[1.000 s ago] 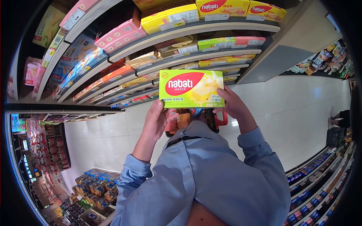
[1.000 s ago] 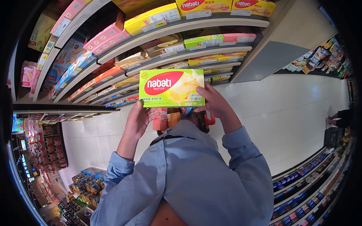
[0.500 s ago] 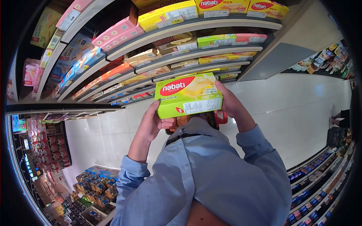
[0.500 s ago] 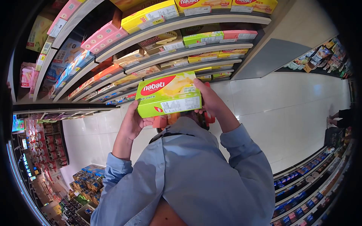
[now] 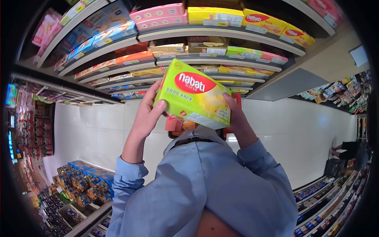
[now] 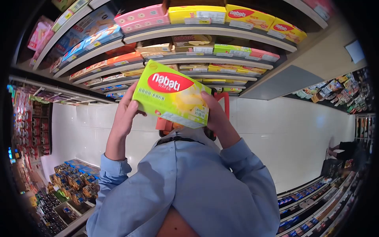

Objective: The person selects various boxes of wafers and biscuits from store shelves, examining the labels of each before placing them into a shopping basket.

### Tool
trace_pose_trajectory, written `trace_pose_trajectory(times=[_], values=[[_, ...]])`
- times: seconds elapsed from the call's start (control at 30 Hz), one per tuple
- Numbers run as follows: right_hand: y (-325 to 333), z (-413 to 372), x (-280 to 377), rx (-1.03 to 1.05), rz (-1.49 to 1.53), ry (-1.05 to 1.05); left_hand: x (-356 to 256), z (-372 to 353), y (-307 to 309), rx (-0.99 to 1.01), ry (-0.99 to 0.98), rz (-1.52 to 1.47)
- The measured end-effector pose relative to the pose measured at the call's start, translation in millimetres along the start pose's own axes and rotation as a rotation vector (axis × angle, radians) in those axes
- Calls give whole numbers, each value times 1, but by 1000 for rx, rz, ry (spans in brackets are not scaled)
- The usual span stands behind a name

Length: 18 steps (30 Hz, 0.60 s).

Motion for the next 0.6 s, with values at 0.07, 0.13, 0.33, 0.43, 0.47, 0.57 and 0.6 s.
trace_pose_trajectory(times=[0.07, 0.13, 0.33, 0.43, 0.47, 0.57, 0.6], values=[[-17, -4, -28, 93, 153, -72, 10, -2, 5, 1, -38, -128], [-54, -9, -46, 166, 211, -45, 6, -8, -4, 38, -84, -260], [-96, 3, -95, 112, 233, -187, 31, -37, 10, 93, -130, -352], [-115, -3, -113, 167, 273, -234, 30, -51, 29, 118, -109, -402], [-124, -5, -117, 179, 230, -225, 32, -54, 35, 115, -109, -413], [-151, -11, -129, 168, 125, -206, 34, -64, 50, 116, -132, -431], [-156, -12, -134, 140, 100, -203, 33, -64, 54, 121, -150, -433]])
Point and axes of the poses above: each hand's wrist, its own z-axis towards the middle knuckle, its own y-axis out of the back of the hand, x = y × z, the point moved 3 cm from there along z, towards the middle knuckle, and after that the axes turned 6 degrees about -x, right-handed, at the moved point
